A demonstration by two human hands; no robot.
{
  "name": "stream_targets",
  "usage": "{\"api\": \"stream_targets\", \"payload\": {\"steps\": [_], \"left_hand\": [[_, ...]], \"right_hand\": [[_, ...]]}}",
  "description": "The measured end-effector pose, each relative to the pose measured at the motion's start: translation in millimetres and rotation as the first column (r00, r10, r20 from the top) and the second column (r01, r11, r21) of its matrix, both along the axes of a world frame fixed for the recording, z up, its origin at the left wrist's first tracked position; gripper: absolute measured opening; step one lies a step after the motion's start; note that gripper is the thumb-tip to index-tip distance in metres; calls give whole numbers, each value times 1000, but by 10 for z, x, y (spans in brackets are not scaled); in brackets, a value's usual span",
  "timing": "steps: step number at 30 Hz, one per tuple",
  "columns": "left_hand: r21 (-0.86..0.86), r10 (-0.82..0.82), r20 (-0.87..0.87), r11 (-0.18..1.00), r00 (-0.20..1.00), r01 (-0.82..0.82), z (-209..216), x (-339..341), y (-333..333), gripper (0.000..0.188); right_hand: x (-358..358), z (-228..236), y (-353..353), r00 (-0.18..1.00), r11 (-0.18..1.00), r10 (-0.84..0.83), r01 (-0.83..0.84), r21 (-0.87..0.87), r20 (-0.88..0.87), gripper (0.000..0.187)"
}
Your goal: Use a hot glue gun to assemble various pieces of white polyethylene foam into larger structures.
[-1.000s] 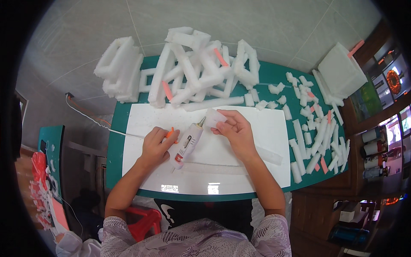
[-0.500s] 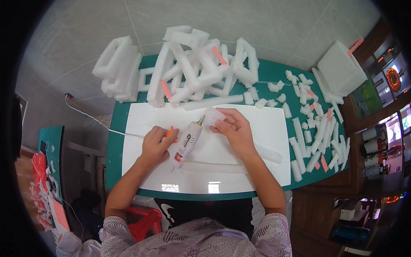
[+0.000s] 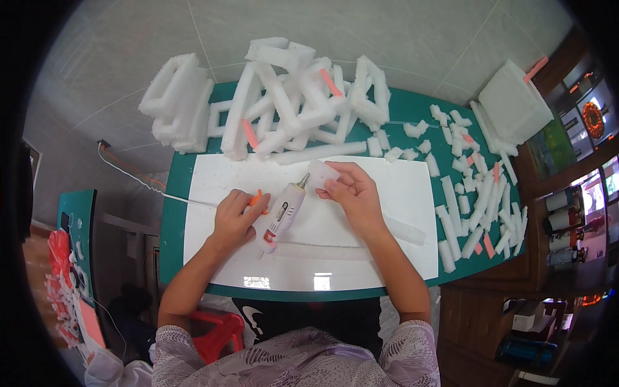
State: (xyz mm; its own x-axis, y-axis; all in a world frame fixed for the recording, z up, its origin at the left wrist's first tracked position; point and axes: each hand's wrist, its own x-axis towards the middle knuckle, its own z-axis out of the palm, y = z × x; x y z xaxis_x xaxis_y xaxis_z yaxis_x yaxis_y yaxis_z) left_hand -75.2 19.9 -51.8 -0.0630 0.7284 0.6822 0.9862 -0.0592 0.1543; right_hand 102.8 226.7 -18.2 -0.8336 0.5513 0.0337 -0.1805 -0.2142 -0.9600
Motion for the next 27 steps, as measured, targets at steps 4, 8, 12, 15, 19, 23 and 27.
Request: {"api": "stream_targets", "payload": {"steps": [4, 8, 12, 15, 19, 23, 27], "left_hand": [[10, -8, 16, 1000, 1000, 8, -10, 4, -13, 68], [7, -13, 19, 1000, 1000, 13, -6, 8, -4, 69], [4, 0, -5, 1000, 1000, 0, 7, 7, -4, 61], [8, 0, -5, 1000, 1000, 1, 17, 10, -6, 60], [7, -15, 14, 1000, 1000, 15, -14, 11, -10, 71], [6, -15, 10, 1000, 1000, 15, -5, 15, -7, 71], [13, -20, 6, 1000, 1000, 20, -4, 16, -1, 71]], "right_hand": [[-14, 57, -36, 1000, 1000, -13, 13, -28, -10, 31], [-10, 43, -29, 1000, 999, -20, 20, -26, -2, 31], [-5, 50, -35, 1000, 999, -9, 9, -41, -10, 32], [-8, 45, -36, 1000, 999, -5, 5, -44, -11, 32], [-2, -7, -13, 999, 1000, 13, -14, -18, -31, 34], [-17, 56, -46, 1000, 999, -11, 11, -46, -1, 31], [-14, 53, -41, 1000, 999, -6, 6, -39, 9, 31]]}}
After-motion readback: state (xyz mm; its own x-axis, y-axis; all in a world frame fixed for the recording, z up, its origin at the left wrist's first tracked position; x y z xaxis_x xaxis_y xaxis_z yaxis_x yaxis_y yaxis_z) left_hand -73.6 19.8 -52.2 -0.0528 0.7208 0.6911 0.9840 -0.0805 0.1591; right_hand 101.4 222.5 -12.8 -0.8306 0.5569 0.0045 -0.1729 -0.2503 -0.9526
